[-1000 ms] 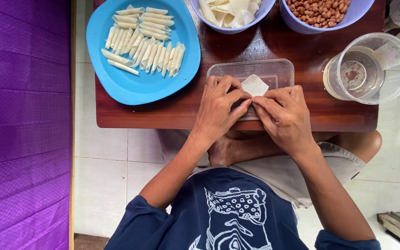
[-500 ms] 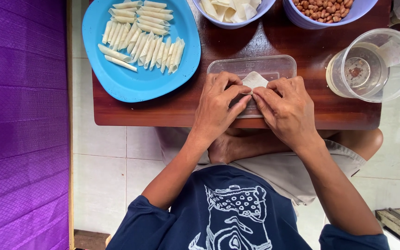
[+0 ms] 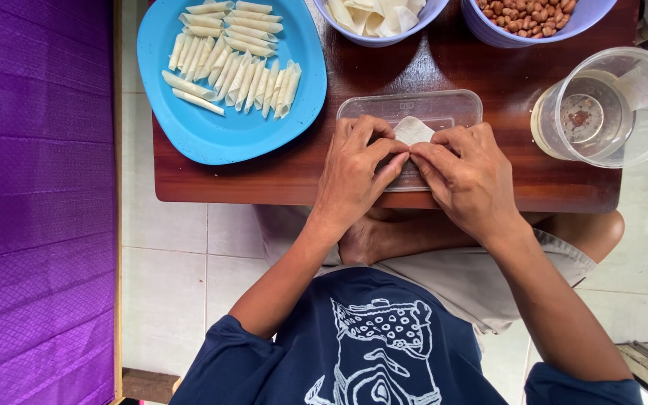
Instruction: The person is manually assembling nut rolls by placing a peanut and a slice of filling onto a small square wrapper, rolling it up, and placing it on a plate.
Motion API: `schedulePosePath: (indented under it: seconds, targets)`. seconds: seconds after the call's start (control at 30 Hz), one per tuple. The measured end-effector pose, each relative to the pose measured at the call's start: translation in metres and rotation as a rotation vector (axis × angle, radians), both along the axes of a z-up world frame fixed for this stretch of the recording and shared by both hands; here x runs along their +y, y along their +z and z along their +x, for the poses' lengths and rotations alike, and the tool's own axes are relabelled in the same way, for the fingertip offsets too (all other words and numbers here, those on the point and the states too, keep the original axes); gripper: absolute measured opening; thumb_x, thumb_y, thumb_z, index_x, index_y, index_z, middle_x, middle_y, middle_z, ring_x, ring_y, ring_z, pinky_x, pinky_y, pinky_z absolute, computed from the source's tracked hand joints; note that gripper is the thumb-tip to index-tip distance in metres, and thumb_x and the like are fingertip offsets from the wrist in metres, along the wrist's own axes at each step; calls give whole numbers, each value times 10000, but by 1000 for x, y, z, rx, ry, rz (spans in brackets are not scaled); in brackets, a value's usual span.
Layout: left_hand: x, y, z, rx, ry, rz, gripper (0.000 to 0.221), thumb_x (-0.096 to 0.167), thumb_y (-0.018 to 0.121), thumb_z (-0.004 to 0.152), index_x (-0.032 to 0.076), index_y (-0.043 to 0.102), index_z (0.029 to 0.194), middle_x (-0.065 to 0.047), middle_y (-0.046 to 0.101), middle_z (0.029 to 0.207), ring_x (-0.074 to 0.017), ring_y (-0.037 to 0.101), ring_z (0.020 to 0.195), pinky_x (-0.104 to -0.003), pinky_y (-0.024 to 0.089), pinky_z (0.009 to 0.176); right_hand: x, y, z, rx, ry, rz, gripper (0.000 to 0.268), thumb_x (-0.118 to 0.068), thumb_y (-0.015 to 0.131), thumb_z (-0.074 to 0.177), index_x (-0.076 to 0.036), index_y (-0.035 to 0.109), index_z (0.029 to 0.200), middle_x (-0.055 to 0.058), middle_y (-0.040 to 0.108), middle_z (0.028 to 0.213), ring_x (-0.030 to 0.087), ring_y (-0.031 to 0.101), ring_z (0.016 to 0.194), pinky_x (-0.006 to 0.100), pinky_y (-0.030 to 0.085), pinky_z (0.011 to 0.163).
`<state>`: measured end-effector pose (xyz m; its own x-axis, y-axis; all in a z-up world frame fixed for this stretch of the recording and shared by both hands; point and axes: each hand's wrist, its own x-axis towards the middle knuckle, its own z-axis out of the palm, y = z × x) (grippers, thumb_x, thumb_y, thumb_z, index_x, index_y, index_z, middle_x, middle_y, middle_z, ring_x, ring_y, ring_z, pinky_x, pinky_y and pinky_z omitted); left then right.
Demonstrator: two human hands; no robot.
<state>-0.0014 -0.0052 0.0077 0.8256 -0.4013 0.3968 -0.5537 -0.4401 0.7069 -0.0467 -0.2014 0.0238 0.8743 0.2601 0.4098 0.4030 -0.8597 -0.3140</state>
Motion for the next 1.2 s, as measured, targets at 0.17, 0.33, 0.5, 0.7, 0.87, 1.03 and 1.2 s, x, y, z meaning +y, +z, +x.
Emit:
schedulePosePath:
  seconds: [0.17,0.33,0.5,0.7,0.87,1.03,1.2]
  targets:
    - [1,-3,-1,6,2,3,66,231,714,962,166,727,963,8,553,1028,-221,537,1034,-345,494,899,-2,11,8,20,49,-81,66,-195,713,1061,-139,745,1047,67,618,1005,283,600,934,394,553,786]
    - [0,-2,0,15,15,2,88,230,718,963,156,720,1013,7,556,1030,-215,540,1033,-345,499,907,-5,15,17,26,81,-145,96,-204,685,1074,-129,726,1032,72,618,1012,301,610,945,415,553,773]
    - [-1,-1,1,4,25,-2,78,219,700,974,144,715,963,4,548,1014,-211,534,1011,-343,487,903,-8,14,19,117,98,-30,81,-193,689,1064,-128,737,1070,80,620,1016,312,594,928,420,522,799]
    - [1,10,3,-48,1,6,105,201,719,940,101,698,916,-51,559,990,-283,549,990,-406,496,890,-8,14,20,70,137,-25,139,-212,695,1034,-88,719,976,108,606,985,344,588,909,438,511,792]
    - [1,8,2,-74,30,10,88,223,728,924,138,713,941,-22,569,1004,-255,558,990,-379,497,891,-1,5,16,-9,80,23,112,-231,682,1000,-130,728,1009,60,621,997,301,590,884,418,489,756]
    - [1,5,-3,-65,35,27,147,257,740,909,176,725,1030,-3,578,1032,-232,562,1017,-374,496,904,2,-2,10,-106,50,19,91,-234,666,1026,-156,711,1035,28,618,991,271,590,866,389,475,730]
    - [1,4,-4,-66,45,46,165,258,750,891,191,729,1040,1,573,1026,-231,559,1002,-364,496,891,6,1,10,-168,46,9,77,-218,668,1028,-149,703,1026,35,619,974,290,598,854,400,462,709]
